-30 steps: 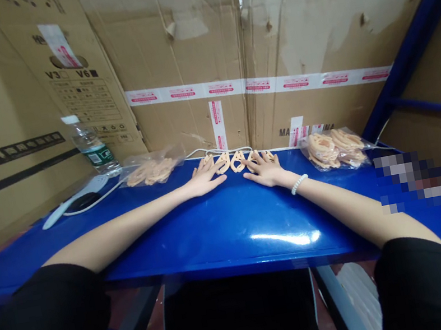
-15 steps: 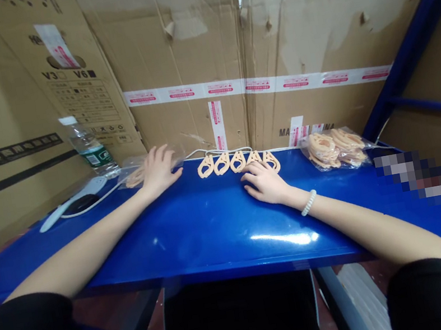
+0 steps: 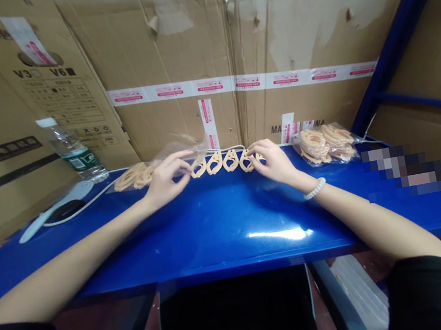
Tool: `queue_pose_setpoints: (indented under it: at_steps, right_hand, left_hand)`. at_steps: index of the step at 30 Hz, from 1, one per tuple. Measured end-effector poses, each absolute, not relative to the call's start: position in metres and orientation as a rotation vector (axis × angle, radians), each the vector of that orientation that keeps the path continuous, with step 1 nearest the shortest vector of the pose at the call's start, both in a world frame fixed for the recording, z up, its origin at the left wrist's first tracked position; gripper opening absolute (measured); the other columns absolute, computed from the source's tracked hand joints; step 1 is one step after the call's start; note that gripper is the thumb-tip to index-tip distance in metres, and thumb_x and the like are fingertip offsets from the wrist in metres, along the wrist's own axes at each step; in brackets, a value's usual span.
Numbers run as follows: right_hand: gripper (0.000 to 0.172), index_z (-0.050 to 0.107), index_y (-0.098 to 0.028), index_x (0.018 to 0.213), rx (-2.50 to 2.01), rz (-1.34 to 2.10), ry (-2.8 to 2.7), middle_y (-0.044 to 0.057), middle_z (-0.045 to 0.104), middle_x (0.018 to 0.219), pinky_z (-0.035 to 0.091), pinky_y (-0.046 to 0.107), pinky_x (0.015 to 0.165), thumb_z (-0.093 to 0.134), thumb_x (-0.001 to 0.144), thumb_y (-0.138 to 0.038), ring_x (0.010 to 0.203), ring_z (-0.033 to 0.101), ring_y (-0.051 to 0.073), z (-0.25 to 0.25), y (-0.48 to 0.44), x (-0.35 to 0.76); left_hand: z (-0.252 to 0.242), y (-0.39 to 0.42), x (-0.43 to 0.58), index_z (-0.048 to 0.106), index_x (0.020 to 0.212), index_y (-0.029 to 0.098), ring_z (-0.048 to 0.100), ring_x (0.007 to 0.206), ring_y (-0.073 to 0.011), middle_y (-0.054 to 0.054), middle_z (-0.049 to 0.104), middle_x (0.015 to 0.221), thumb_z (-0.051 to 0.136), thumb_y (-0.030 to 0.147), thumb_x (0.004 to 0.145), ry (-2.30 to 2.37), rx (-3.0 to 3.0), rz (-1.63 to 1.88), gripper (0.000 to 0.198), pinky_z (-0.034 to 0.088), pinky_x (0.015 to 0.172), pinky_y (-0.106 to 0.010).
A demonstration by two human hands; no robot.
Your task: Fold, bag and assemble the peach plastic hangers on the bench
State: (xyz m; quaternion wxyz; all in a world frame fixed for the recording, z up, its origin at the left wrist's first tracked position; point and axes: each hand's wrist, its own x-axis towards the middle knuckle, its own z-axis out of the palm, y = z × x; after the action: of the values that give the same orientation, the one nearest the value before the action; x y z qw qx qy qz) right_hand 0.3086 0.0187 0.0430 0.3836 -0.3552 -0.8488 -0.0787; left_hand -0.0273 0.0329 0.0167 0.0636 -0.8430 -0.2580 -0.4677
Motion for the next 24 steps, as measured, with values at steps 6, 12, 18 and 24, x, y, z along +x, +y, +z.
queue_pose_setpoints:
  at_steps: [6, 12, 18, 24]
  right_hand:
    - [0.026, 0.071, -0.019, 0.102, -0.995, 0.208, -1.857, 0.008, 0.075, 0.099, 0.057, 0.039, 0.082, 0.062, 0.093, -0.041, 0.091, 0.070, 0.023, 0.063, 0.006, 0.309]
    - [0.046, 0.070, -0.018, 0.109, -0.888, 0.137, -2.406, 0.007, 0.071, 0.099, 0.052, 0.034, 0.074, 0.078, 0.082, -0.054, 0.084, 0.064, 0.021, 0.056, -0.011, 0.292]
    - [0.034, 0.063, -0.016, 0.126, -0.982, -0.513, -2.682, 0.014, 0.064, 0.119, 0.048, 0.034, 0.078, 0.064, 0.092, -0.023, 0.104, 0.060, 0.026, 0.042, -0.021, 0.283]
    - [0.038, 0.065, -0.018, 0.129, -1.115, -0.871, -2.879, 0.017, 0.062, 0.121, 0.046, 0.036, 0.081, 0.049, 0.097, -0.007, 0.108, 0.057, 0.029, 0.042, -0.035, 0.271]
  left_hand:
    - [0.012, -0.007, 0.001, 0.062, 0.084, 0.017, 0.062, 0.127, -0.0244, -0.015, 0.065, 0.136, 0.051, 0.005, 0.090, -0.248, -2.886, -1.170, 0.018, 0.054, 0.104, -0.042]
    - [-0.002, -0.012, 0.005, 0.065, 0.088, 0.017, 0.063, 0.118, -0.0236, -0.014, 0.066, 0.133, 0.048, 0.006, 0.094, -0.274, -2.873, -1.006, 0.020, 0.056, 0.097, -0.038]
    - [0.000, -0.019, 0.007, 0.068, 0.100, 0.014, 0.064, 0.110, -0.0252, -0.012, 0.070, 0.129, 0.045, 0.005, 0.093, -0.235, -2.688, -0.652, 0.025, 0.055, 0.089, -0.038]
    - [0.002, -0.031, 0.013, 0.067, 0.109, 0.012, 0.062, 0.107, -0.0288, -0.015, 0.069, 0.131, 0.050, 0.008, 0.091, -0.393, -2.610, -0.336, 0.025, 0.049, 0.081, -0.040]
